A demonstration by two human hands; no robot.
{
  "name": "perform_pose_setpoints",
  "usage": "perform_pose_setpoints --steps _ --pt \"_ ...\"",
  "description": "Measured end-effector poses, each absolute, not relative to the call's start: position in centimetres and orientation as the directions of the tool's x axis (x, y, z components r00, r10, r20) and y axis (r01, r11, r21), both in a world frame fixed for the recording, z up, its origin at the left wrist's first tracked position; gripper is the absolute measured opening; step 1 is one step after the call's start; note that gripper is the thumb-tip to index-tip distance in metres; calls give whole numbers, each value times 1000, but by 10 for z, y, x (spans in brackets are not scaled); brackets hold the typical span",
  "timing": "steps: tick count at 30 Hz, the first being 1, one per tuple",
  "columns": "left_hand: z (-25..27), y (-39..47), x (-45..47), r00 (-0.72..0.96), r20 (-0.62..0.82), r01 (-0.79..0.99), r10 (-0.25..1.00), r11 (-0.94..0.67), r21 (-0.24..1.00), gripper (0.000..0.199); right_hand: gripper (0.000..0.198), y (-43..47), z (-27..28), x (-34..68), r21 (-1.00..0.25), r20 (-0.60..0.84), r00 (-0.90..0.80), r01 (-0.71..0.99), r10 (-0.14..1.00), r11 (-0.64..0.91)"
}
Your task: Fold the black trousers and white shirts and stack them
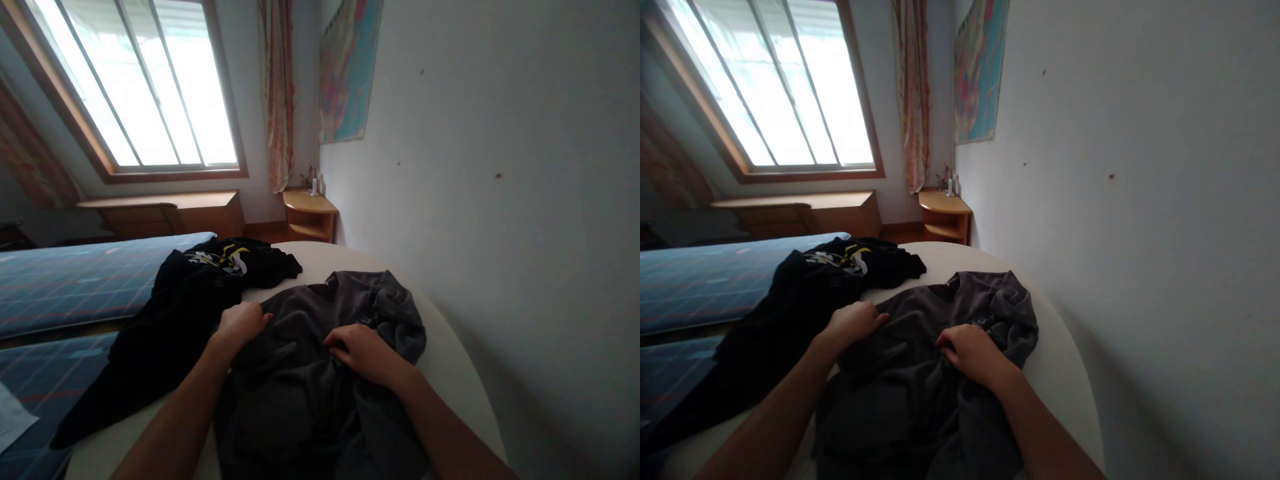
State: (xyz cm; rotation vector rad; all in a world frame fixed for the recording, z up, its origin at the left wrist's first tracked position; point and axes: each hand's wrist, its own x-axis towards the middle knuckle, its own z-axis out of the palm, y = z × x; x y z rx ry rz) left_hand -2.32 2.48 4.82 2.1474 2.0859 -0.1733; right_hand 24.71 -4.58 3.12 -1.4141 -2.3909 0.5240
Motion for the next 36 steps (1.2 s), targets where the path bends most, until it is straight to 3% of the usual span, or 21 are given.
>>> perform_pose_setpoints --steps 4,6,12,17,22,27,36 --pt "32 32 -22 144 38 986 989 -146 76 29 25 -47 36 250 -511 4 -550 717 835 474" --pt "23 36 -21 196 90 973 976 -205 110 35 26 -47 37 252 -564 -41 -599 674 799 476" --pt "19 38 -15 143 0 980 990 -142 140 49 27 -50 40 249 -716 -207 -706 581 677 387" --pt "28 35 -14 172 -43 978 984 -166 122 48 23 -55 40 242 -742 -188 -726 546 661 389" --pt "31 36 -16 268 77 958 960 -274 82 42 22 -40 44 246 -707 -6 -571 583 821 400" --pt "34 36 -12 191 13 980 982 -191 50 59 22 8 55 261 -595 145 -399 696 905 402" --pt "38 30 -7 242 -57 967 969 -236 96 39 35 89 35 271 -409 150 -291 852 945 327"
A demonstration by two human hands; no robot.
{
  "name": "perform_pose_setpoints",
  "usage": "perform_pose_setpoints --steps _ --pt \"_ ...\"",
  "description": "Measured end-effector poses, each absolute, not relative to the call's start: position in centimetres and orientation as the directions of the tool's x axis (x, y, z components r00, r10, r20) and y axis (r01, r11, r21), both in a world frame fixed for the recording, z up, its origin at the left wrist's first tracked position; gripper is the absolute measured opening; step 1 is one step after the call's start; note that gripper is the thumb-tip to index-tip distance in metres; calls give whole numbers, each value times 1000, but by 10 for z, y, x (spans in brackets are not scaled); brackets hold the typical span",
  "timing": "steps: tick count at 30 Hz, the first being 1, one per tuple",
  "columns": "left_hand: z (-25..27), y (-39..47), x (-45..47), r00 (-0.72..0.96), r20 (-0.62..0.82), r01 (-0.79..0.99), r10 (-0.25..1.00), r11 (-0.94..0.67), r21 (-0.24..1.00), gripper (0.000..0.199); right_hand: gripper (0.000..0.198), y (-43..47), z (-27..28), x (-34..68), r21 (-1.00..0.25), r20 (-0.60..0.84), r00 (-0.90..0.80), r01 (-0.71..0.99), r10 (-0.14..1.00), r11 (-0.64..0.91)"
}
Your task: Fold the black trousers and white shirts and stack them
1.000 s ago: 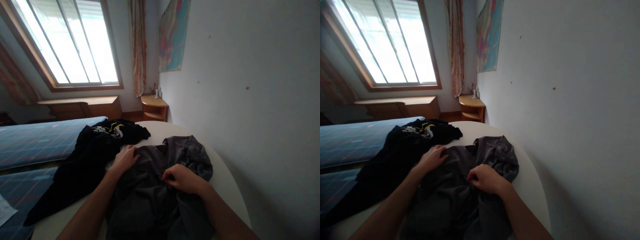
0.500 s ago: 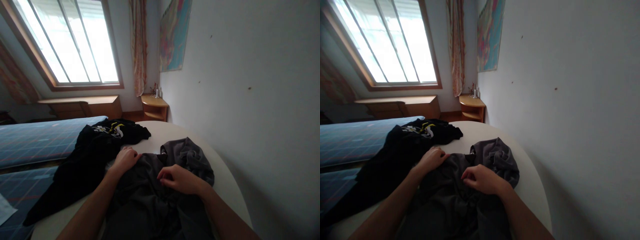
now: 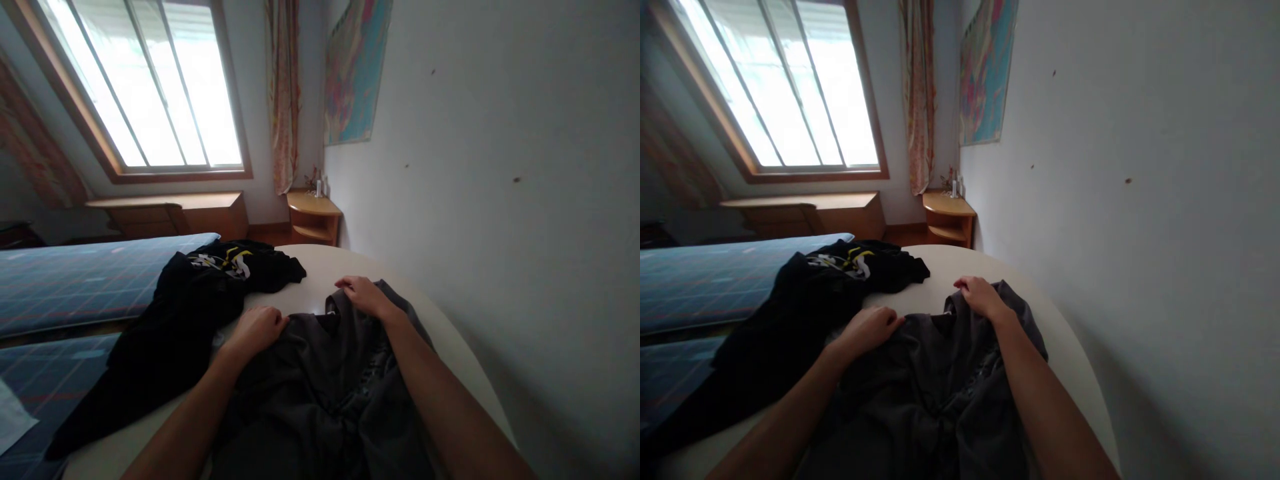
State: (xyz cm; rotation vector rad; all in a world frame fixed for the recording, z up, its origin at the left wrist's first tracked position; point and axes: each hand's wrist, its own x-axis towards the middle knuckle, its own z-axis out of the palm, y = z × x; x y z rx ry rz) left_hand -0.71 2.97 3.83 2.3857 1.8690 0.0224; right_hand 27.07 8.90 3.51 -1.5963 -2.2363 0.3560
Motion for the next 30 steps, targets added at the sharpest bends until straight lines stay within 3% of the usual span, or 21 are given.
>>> perform_pose_setpoints --steps 4,10,19,24,30 --pt "36 30 -7 245 -109 963 963 -229 145 33 33 101 12 267 -368 105 -286 879 953 304" --pt "36 31 -3 156 -121 982 980 -141 124 53 34 105 0 274 -294 76 -289 908 954 299" --pt "33 29 -6 239 -133 957 962 -209 203 29 22 96 15 281 -222 49 -262 938 964 266" --pt "32 33 -9 212 -45 955 976 -197 223 21 19 93 28 288 -262 66 -153 951 986 165" --pt "45 38 -15 2 242 934 970 -88 346 7 27 95 44 296 -335 178 72 942 981 -9"
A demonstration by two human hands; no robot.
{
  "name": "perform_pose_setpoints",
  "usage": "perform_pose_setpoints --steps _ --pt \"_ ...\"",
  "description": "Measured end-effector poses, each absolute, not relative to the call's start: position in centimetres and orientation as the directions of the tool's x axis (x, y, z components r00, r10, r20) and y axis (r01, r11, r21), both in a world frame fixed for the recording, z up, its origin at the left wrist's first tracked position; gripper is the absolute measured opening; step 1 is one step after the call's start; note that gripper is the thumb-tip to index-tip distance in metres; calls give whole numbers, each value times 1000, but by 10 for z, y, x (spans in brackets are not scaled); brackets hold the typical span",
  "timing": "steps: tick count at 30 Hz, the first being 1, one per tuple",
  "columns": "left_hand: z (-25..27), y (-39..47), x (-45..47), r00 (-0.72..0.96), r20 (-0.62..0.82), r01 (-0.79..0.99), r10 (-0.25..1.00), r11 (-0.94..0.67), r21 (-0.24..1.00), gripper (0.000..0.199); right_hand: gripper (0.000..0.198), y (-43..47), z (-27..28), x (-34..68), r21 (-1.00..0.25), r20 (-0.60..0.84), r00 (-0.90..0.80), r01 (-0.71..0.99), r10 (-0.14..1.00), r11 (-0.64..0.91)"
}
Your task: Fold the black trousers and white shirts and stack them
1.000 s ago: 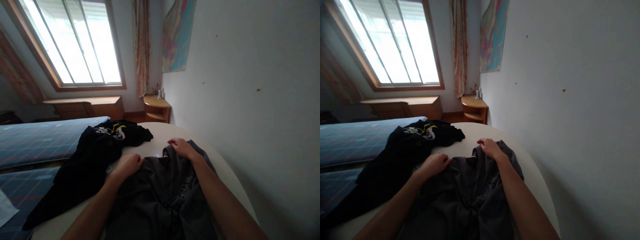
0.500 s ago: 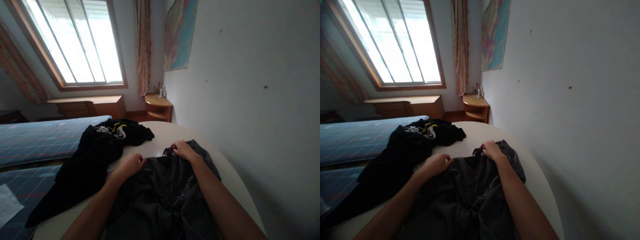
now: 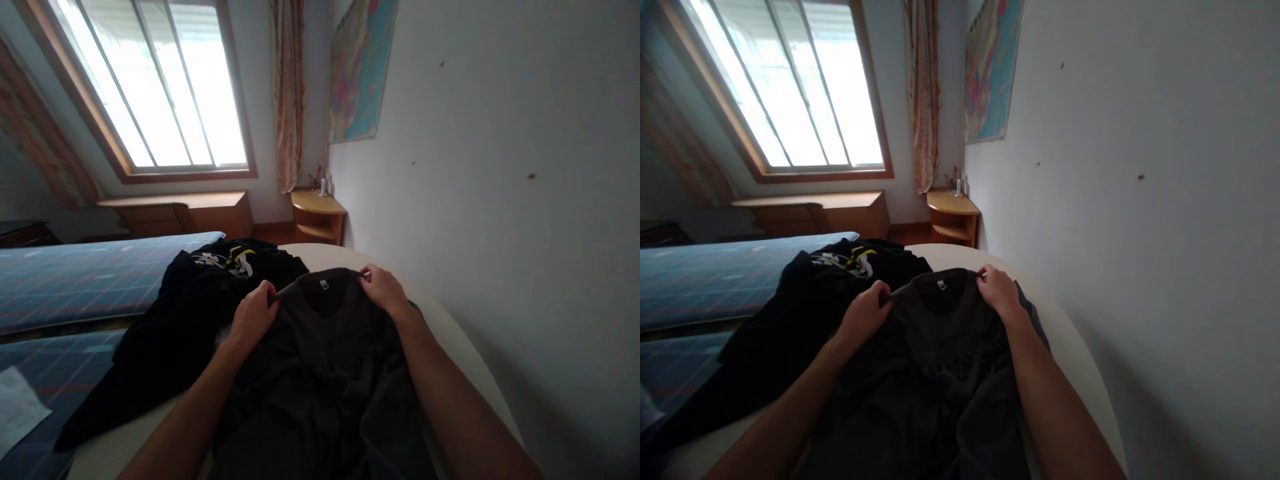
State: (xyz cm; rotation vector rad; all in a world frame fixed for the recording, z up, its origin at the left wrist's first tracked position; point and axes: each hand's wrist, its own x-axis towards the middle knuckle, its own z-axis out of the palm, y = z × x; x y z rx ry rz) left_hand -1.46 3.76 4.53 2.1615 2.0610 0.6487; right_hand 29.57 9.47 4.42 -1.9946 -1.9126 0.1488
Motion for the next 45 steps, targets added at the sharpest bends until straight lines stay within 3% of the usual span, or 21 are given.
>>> perform_pose_setpoints --steps 3,7,12,18,23,26,31,35,42,45 --pt "52 37 -16 -108 320 905 941 -40 424 7 25 94 49 296 -425 255 184 903 949 -62" --pt "53 37 -16 -88 278 880 956 -56 471 15 21 92 49 296 -447 270 179 893 946 -41" --pt "46 40 -20 -31 215 941 976 -44 335 8 24 95 41 301 -407 224 173 911 959 -69" --pt "42 38 -32 26 -37 985 999 -20 169 19 37 103 30 310 -387 158 284 899 946 -205" --pt "63 43 -34 -10 194 982 981 -27 186 7 38 105 30 313 -389 164 307 893 937 -225" --pt "84 63 -39 47 347 989 937 -91 113 14 35 112 37 311 -396 188 294 896 937 -201" --pt "118 121 -63 126 444 990 887 -143 4 29 34 144 60 306 -422 237 221 901 946 -105" --pt "126 157 -75 173 383 985 908 -154 -79 38 38 175 71 301 -440 259 105 898 960 21" --pt "77 160 -63 202 176 975 963 -182 -126 56 69 181 23 296 -432 80 -136 888 987 158" --pt "62 149 -59 192 202 977 960 -167 -134 58 68 169 4 303 -423 29 -205 884 978 198"
